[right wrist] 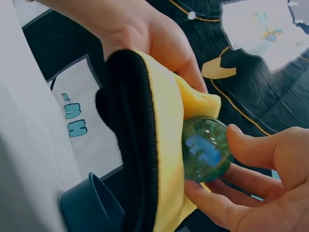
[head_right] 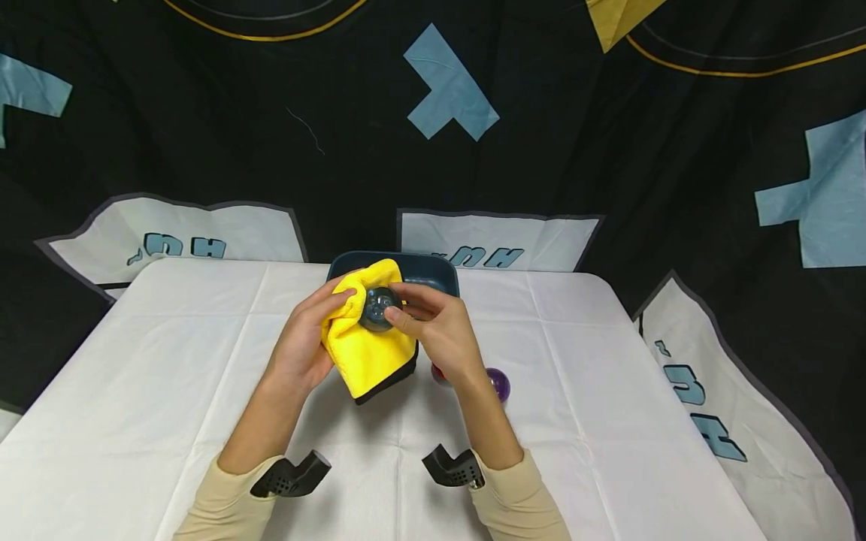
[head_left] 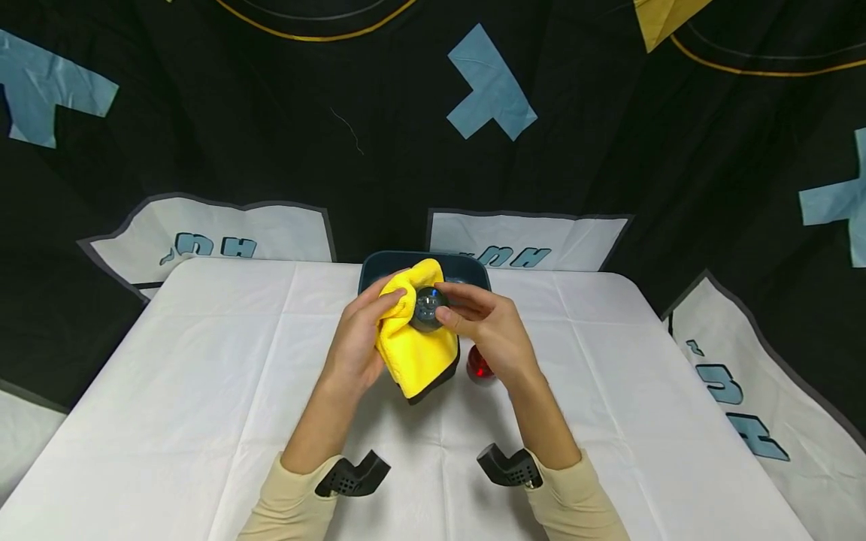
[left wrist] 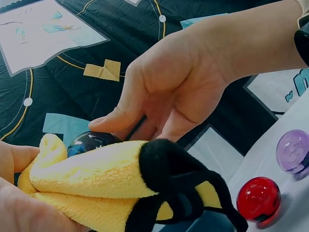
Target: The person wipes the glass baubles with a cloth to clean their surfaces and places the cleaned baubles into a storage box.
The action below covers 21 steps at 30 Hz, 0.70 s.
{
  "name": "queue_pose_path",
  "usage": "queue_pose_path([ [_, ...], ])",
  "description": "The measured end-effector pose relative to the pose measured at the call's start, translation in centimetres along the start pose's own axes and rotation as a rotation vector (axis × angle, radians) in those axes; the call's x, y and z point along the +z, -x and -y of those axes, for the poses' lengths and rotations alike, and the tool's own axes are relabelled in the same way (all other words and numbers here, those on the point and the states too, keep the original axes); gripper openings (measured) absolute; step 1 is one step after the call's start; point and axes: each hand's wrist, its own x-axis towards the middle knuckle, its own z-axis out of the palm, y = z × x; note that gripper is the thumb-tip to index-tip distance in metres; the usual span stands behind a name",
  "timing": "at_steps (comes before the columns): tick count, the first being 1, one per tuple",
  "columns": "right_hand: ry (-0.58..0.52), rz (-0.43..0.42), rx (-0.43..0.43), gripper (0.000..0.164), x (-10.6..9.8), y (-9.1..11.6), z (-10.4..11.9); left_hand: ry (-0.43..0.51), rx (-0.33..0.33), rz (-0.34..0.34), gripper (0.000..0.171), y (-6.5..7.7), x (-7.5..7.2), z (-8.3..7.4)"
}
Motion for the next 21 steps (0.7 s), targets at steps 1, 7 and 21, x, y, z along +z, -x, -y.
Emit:
queue_pose_path([
  [1, 0.007, 0.008, 0.004, 0.043, -0.04, 0.05, 0.04, 0.001, 0.0, -0.001, 0.042, -0.02, -0.01, 0.0],
  [7, 0.033, 0.049, 0.057, 0.053, -0.17, 0.0, 0.11, -0.011, 0.013, 0.0, 0.041, -0.03, -0.02, 0.0],
  [21, 0.019, 0.005, 0.1, 0.047, 0.14, -0.22, -0.08, -0.048, 0.019, -0.007, 0.04, 0.24, 0.06, -0.28],
])
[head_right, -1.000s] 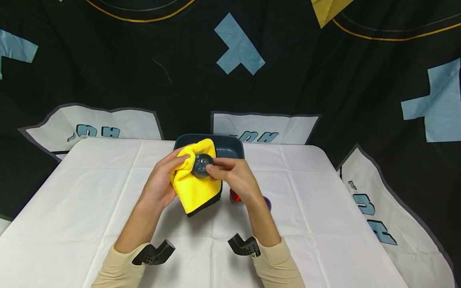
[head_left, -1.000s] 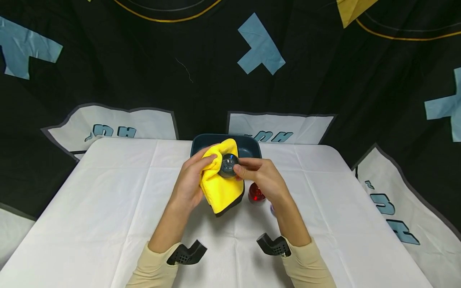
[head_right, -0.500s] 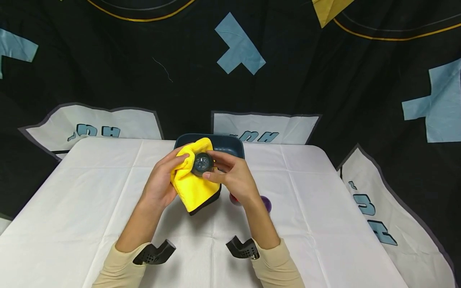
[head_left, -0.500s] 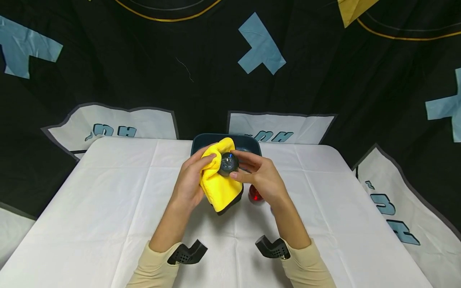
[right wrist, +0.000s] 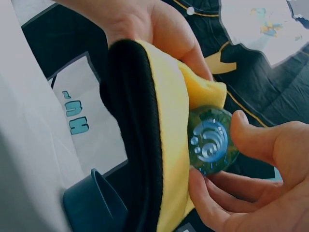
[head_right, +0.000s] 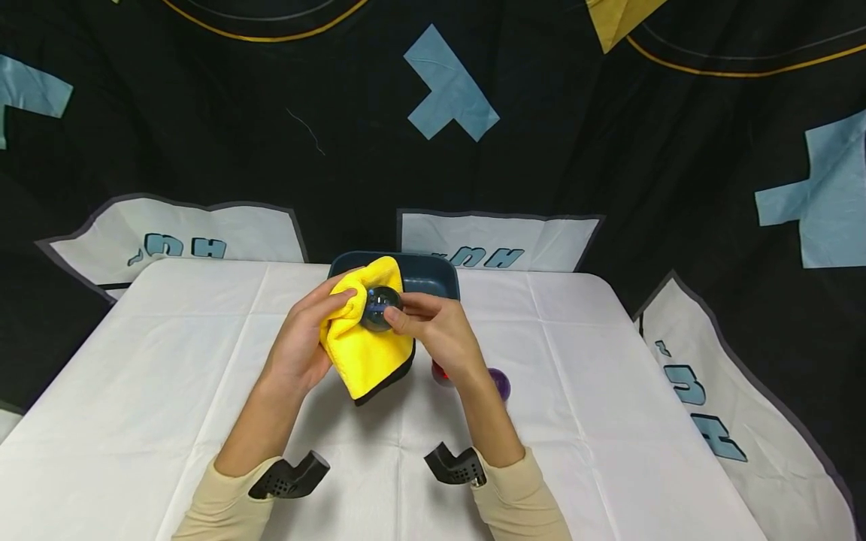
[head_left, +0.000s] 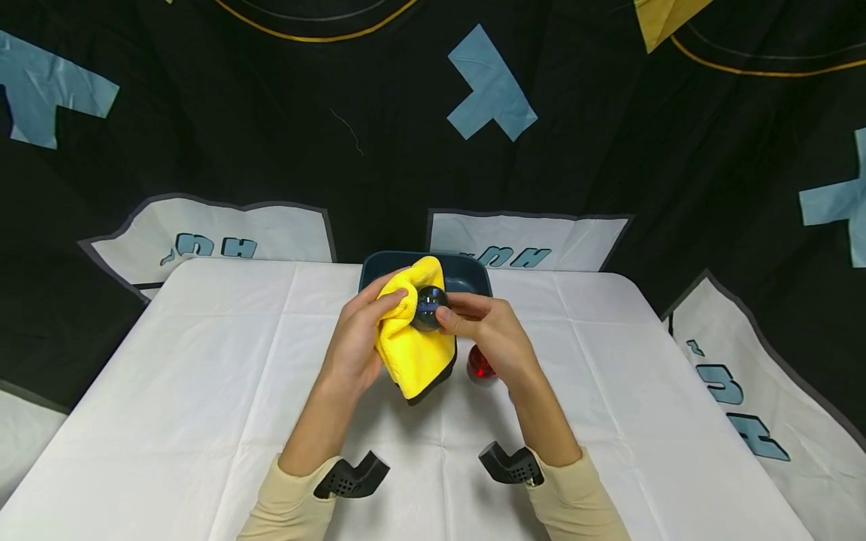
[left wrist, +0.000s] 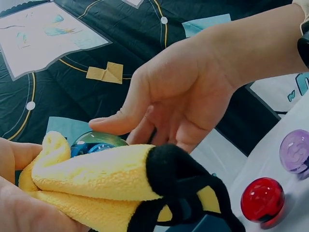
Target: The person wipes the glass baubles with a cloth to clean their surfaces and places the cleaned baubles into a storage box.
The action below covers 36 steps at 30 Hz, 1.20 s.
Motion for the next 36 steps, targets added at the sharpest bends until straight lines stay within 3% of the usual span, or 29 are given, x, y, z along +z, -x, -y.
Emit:
queue_pose_path([
  [4, -0.057, -0.049, -0.141, 0.046, 0.3, 0.15, -0.04, 0.038, -0.006, 0.006, 0.041, -0.21, 0.01, 0.18],
  [7, -0.056, -0.065, -0.198, 0.043, 0.33, 0.3, 0.0, 0.051, -0.013, -0.002, 0.042, -0.35, -0.01, 0.29],
  [13, -0.038, -0.012, -0.122, 0.049, -0.09, 0.45, 0.21, 0.044, -0.007, -0.006, 0.04, -0.26, 0.02, 0.23],
  [19, -0.047, -0.06, -0.091, 0.047, -0.03, 0.24, 0.07, 0.021, -0.006, 0.006, 0.04, -0.11, 0.05, 0.08],
  [28, -0.036, -0.048, -0.076, 0.048, 0.09, -0.11, -0.3, 0.007, -0.006, 0.008, 0.04, 0.03, 0.08, 0.03],
  [34, -0.092, -0.012, -0.141, 0.042, 0.02, 0.19, -0.08, 0.019, 0.008, 0.023, 0.04, 0.06, 0.15, 0.07],
  [36, -0.063, -0.006, -0.129, 0.041, -0.14, 0.37, 0.11, 0.021, 0.006, 0.031, 0.04, 0.0, 0.11, 0.16],
])
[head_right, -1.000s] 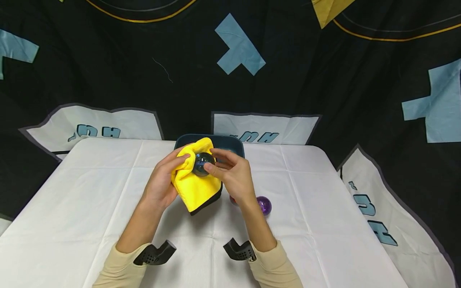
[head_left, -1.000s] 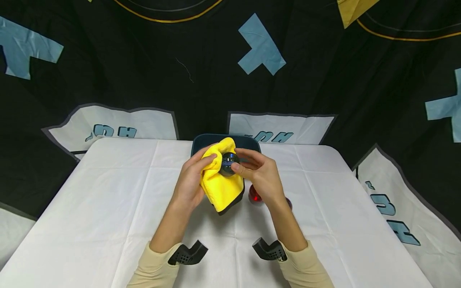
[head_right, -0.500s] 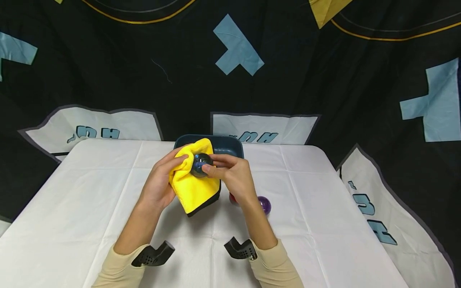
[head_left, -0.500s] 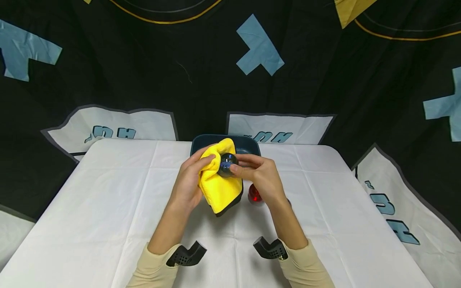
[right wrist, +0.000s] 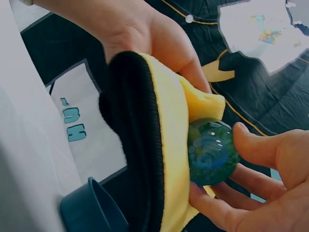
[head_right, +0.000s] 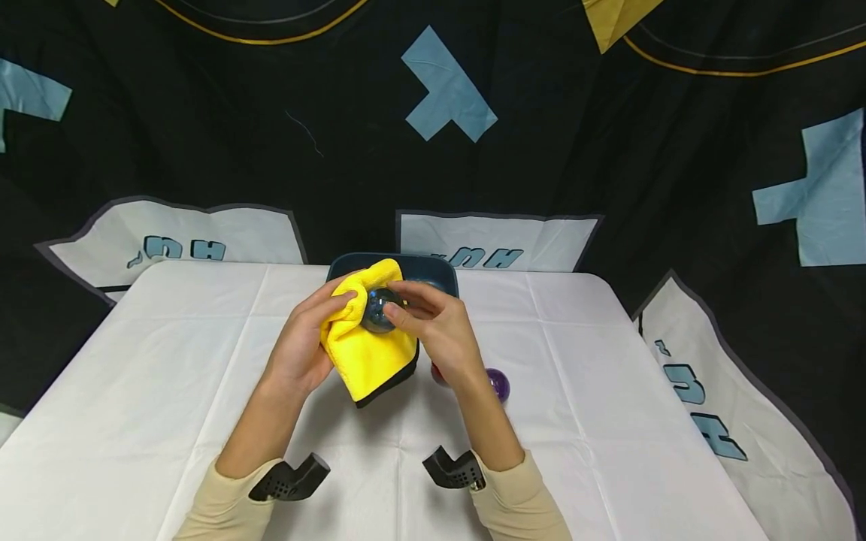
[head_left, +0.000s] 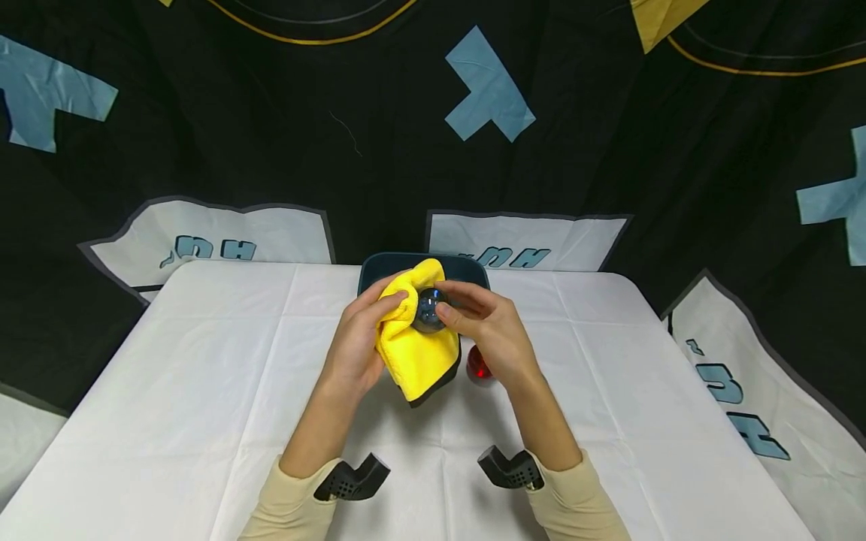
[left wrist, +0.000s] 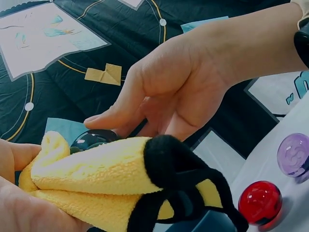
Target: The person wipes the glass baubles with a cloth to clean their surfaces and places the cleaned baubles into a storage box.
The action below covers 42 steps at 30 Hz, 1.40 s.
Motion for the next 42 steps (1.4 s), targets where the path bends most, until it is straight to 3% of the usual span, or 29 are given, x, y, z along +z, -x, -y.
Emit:
queue_pose_path([
  [7, -0.025, 0.116, 0.028, 0.06, -0.79, -0.31, 0.01, 0.004, -0.015, -0.017, 0.04, -0.16, -0.05, 0.16],
  [18, 0.072, -0.034, 0.148, 0.057, -0.35, -0.42, -0.17, -0.001, -0.008, -0.017, 0.042, -0.11, 0.16, 0.19],
  [21, 0.094, -0.031, 0.126, 0.057, -0.29, -0.4, -0.14, -0.006, -0.007, -0.014, 0.042, -0.15, 0.22, 0.17],
  [28, 0.1, -0.002, -0.028, 0.051, -0.17, -0.05, 0.05, 0.003, -0.006, -0.013, 0.041, -0.14, 0.17, 0.14],
  [36, 0.066, 0.105, 0.003, 0.062, -1.09, -0.27, -0.16, 0.004, -0.024, -0.01, 0.041, -0.12, 0.1, 0.19],
  [42, 0.072, 0.023, 0.065, 0.056, -0.8, -0.35, -0.16, -0.006, -0.023, -0.015, 0.041, 0.04, 0.19, 0.14],
])
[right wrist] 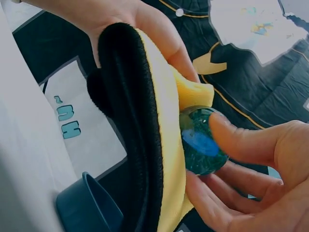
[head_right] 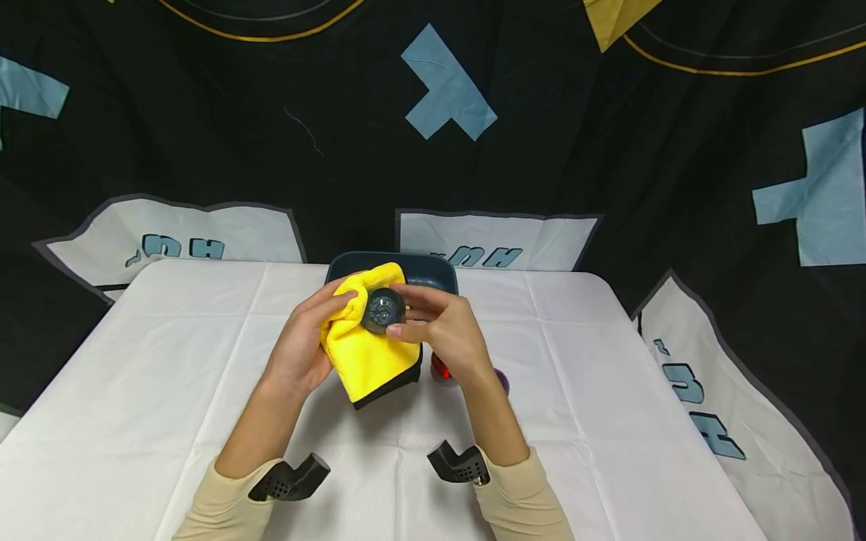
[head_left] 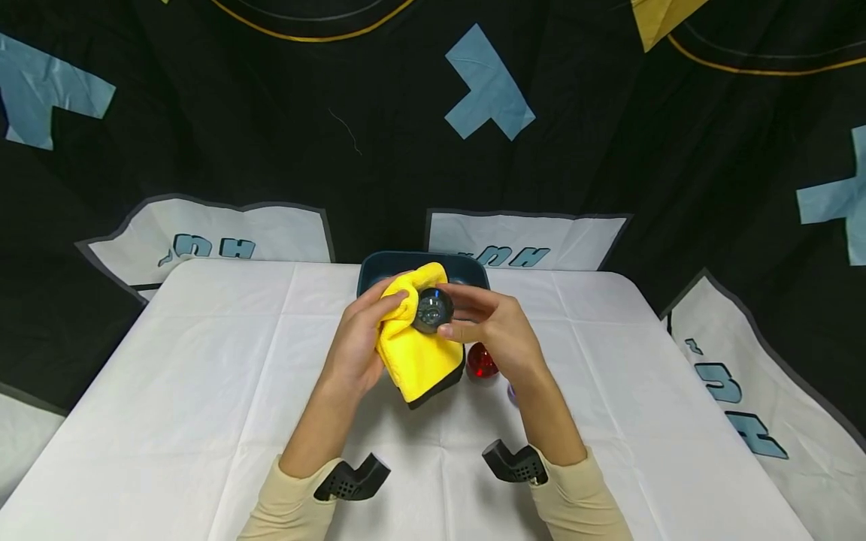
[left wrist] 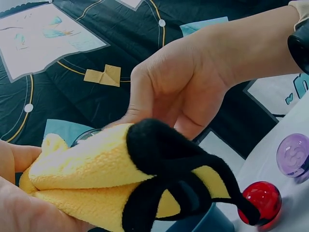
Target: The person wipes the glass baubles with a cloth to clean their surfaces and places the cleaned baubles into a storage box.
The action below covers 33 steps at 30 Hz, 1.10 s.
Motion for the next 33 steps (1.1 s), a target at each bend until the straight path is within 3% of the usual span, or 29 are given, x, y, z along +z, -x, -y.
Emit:
queue_pose_path([
  [6, 0.045, -0.033, 0.038, 0.052, 0.3, -0.1, 0.2, -0.004, -0.001, 0.001, 0.042, 0.1, 0.0, -0.1],
  [14, 0.023, -0.026, -0.086, 0.05, 0.6, 0.3, 0.4, 0.02, 0.013, 0.014, 0.04, -0.1, -0.1, -0.1],
  [21, 0.014, 0.078, -0.101, 0.058, -0.3, 0.3, 0.5, 0.015, 0.002, 0.016, 0.04, 0.0, -0.2, -0.2],
  [25, 0.029, 0.057, -0.078, 0.06, -0.4, 0.3, 0.3, 0.002, -0.001, 0.015, 0.041, 0.0, -0.1, -0.1],
  [30, 0.051, 0.008, -0.003, 0.05, -0.1, 0.1, 0.1, 0.01, -0.005, 0.015, 0.041, 0.1, -0.1, 0.0],
  [33, 0.063, 0.012, -0.007, 0.048, -0.1, 0.0, -0.1, 0.009, -0.002, 0.019, 0.04, 0.1, 0.0, 0.0],
])
